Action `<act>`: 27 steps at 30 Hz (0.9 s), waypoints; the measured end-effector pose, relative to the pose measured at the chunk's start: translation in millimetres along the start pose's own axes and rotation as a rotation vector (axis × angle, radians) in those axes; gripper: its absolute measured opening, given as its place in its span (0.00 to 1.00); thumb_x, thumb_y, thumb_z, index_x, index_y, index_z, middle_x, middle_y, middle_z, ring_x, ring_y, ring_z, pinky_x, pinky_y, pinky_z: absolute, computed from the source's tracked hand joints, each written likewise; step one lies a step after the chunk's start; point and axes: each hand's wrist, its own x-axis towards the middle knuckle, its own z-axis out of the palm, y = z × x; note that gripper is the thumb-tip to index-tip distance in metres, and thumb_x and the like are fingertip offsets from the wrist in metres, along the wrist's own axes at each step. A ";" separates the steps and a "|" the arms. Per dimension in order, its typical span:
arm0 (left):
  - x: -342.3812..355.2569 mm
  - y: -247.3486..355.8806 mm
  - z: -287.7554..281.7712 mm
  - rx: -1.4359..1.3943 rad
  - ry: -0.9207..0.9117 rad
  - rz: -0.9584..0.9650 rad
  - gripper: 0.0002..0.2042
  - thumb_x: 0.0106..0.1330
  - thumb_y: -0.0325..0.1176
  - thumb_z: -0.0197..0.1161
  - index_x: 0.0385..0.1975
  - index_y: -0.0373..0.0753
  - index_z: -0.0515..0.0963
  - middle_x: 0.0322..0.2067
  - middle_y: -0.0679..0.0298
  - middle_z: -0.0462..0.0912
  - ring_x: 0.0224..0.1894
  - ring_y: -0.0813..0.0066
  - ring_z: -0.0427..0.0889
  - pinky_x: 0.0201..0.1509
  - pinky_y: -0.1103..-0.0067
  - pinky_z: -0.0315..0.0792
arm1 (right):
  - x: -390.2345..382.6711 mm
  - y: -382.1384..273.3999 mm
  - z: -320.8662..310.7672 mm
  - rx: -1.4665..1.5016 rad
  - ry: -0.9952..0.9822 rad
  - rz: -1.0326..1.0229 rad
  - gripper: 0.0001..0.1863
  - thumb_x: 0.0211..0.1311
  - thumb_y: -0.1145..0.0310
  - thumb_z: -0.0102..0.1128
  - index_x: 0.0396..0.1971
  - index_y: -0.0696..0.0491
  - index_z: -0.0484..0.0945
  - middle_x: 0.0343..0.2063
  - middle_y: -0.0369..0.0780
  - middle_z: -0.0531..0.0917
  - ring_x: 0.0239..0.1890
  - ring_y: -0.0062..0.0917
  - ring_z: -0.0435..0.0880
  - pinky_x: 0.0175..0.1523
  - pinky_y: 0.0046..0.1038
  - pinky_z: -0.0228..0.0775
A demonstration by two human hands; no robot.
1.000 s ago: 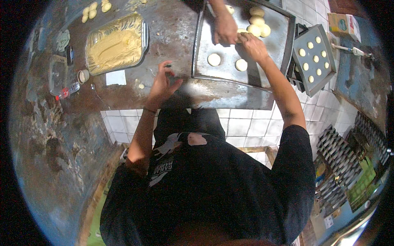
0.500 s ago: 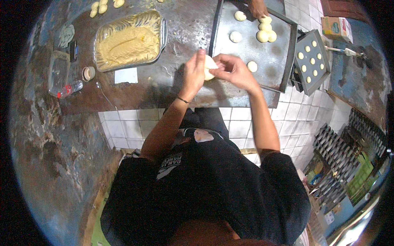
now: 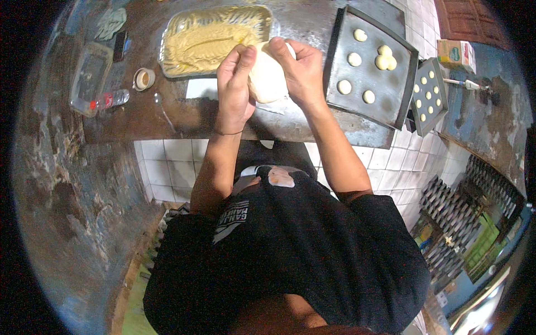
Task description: The person takes pieces of dough from a tray, shapes them into balls by hand, and places them onto a metal baking sheet.
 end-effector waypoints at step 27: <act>-51.0 30.2 -242.2 0.938 0.221 0.078 0.17 0.59 0.27 0.74 0.47 0.29 0.83 0.42 0.53 0.90 0.44 0.67 0.89 0.49 0.73 0.80 | 10.9 191.0 -29.6 -1.439 -0.204 -0.279 0.17 0.66 0.70 0.57 0.54 0.45 0.77 0.45 0.47 0.83 0.41 0.48 0.86 0.43 0.47 0.81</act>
